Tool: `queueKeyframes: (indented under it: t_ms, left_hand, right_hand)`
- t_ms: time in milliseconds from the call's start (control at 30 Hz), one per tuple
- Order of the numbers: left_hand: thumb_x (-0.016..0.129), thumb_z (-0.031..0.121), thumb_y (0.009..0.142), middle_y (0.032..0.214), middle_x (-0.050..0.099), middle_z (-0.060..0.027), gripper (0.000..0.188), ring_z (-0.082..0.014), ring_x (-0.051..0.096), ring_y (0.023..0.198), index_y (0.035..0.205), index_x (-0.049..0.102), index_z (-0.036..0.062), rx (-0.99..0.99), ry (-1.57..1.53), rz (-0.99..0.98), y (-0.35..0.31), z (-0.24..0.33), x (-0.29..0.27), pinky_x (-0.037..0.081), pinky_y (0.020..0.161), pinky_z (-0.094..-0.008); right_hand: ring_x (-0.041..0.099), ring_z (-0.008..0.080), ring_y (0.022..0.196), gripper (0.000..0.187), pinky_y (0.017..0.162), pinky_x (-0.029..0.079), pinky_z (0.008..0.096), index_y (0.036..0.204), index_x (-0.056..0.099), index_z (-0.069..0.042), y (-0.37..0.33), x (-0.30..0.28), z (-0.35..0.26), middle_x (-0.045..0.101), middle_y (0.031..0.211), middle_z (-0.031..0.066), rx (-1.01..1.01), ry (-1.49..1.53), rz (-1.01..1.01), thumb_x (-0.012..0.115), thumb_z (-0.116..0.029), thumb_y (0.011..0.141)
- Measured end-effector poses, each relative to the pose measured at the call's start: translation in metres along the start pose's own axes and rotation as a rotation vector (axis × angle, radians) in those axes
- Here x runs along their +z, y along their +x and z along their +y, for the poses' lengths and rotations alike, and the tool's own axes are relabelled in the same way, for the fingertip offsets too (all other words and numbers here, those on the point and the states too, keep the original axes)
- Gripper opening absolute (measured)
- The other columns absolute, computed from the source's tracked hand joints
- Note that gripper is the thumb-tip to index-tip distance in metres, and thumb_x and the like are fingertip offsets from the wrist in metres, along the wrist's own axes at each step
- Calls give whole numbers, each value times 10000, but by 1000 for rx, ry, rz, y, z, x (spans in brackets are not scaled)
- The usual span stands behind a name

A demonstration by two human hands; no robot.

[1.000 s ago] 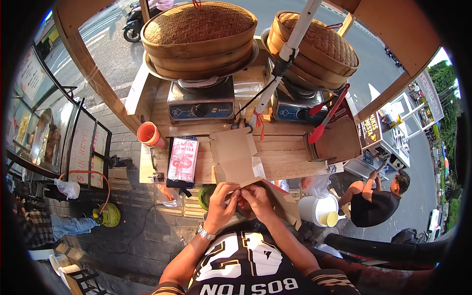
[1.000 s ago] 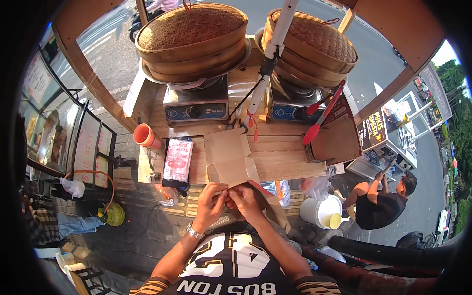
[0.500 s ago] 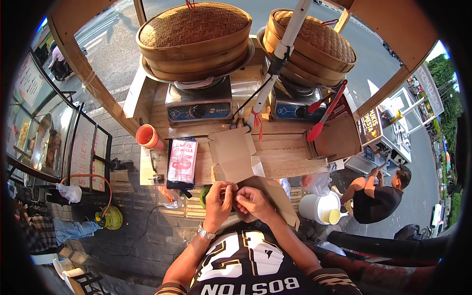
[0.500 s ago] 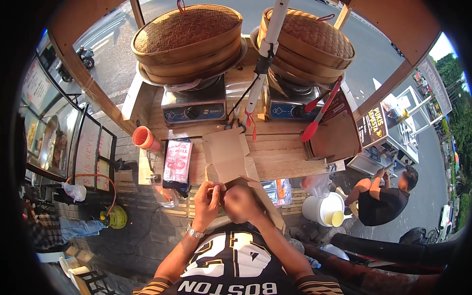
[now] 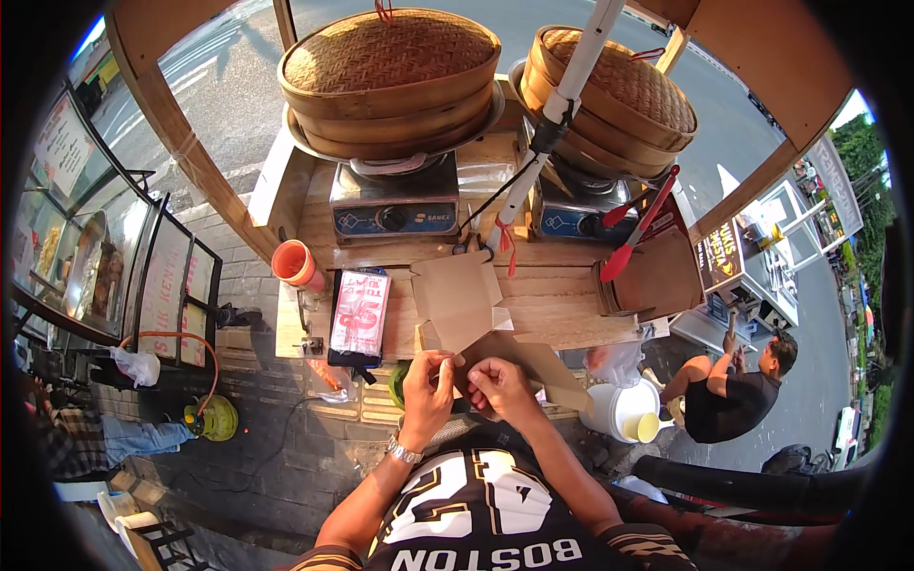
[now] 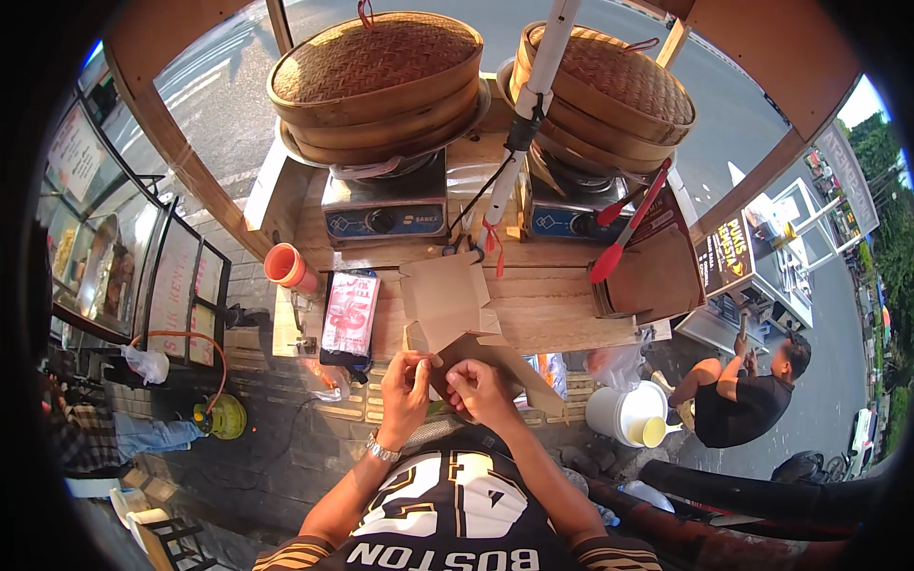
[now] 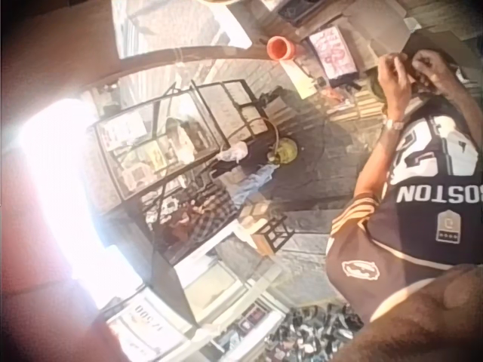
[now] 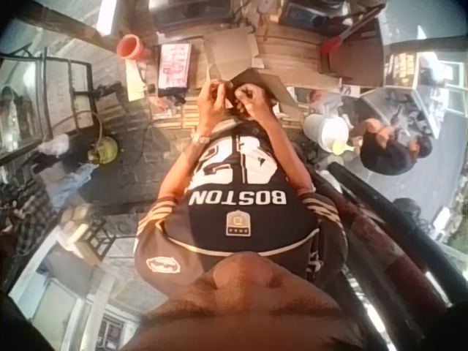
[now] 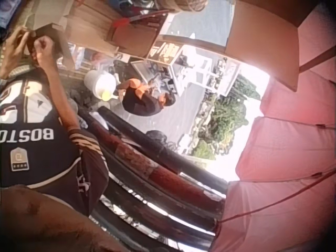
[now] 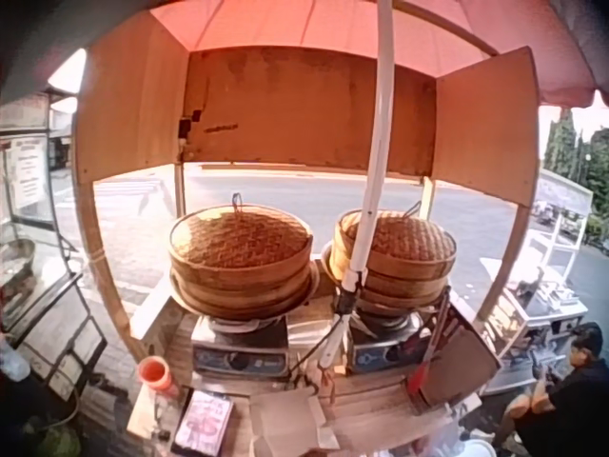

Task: The person assembles a paper food box by folding the cardboard along creases and tucking in the tabs by hand.

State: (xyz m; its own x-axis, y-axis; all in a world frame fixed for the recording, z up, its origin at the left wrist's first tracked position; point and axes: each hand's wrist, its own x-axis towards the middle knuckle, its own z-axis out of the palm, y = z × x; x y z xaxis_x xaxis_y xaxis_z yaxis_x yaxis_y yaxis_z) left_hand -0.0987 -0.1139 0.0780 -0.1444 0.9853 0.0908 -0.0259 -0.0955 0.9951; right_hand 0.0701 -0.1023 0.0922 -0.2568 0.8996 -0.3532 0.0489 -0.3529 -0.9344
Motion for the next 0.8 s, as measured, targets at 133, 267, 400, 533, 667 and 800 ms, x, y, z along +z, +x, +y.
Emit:
queueKeyframes:
  t_ms: [133, 267, 400, 533, 667, 800]
  left_hand:
    - [615, 2, 1033, 1042, 704, -116, 52, -149, 700, 901, 1069, 607, -34, 51, 28, 9, 0, -2, 3, 561, 774, -269]
    - [594, 3, 1050, 1083, 687, -112, 36, -133, 690, 928, 1068, 586, -28, 104, 60, -19, 0, -1, 5, 558, 778, -259]
    - [614, -5, 1035, 1113, 670, -128, 56, -154, 702, 943, 1023, 564, -28, 127, 77, -38, -1, 7, 6, 564, 770, -265]
    - [624, -6, 1028, 1111, 666, -129, 73, -146, 691, 929, 1006, 559, -29, 165, 90, -32, 0, 12, 6, 563, 758, -263]
    - [622, -4, 1031, 1112, 659, -123, 74, -124, 670, 911, 1001, 558, -27, 151, 67, -29, 0, 12, 6, 550, 739, -246]
    - [620, -2, 1034, 1129, 648, -119, 71, -112, 657, 906, 1002, 561, -26, 143, 52, -17, 0, 11, 5, 536, 724, -232]
  right_hand:
    - [666, 96, 723, 165, 637, 549, 249, 1086, 683, 36, 6, 0, 1, 698, 841, 41, -19, 52, 56, 679, -84, 973]
    - [638, 57, 750, 167, 668, 521, 228, 1052, 717, 42, 13, 10, 2, 713, 855, 29, -91, -6, 72, 711, -95, 957]
    - [606, 34, 747, 138, 662, 490, 222, 1008, 727, 24, 13, 13, -2, 707, 850, 9, -52, 18, 170, 727, -101, 950]
    - [588, 27, 734, 117, 646, 471, 219, 981, 718, 10, 11, 15, -5, 680, 822, -13, -102, -16, 186, 736, -99, 944]
    - [584, 16, 739, 63, 658, 470, 190, 985, 687, -6, 9, 18, -3, 667, 852, -33, -140, -73, 179, 719, -55, 963]
    - [582, 18, 749, 63, 666, 475, 195, 1002, 686, -9, 9, 19, 1, 666, 871, -36, -162, -80, 210, 718, -49, 964]
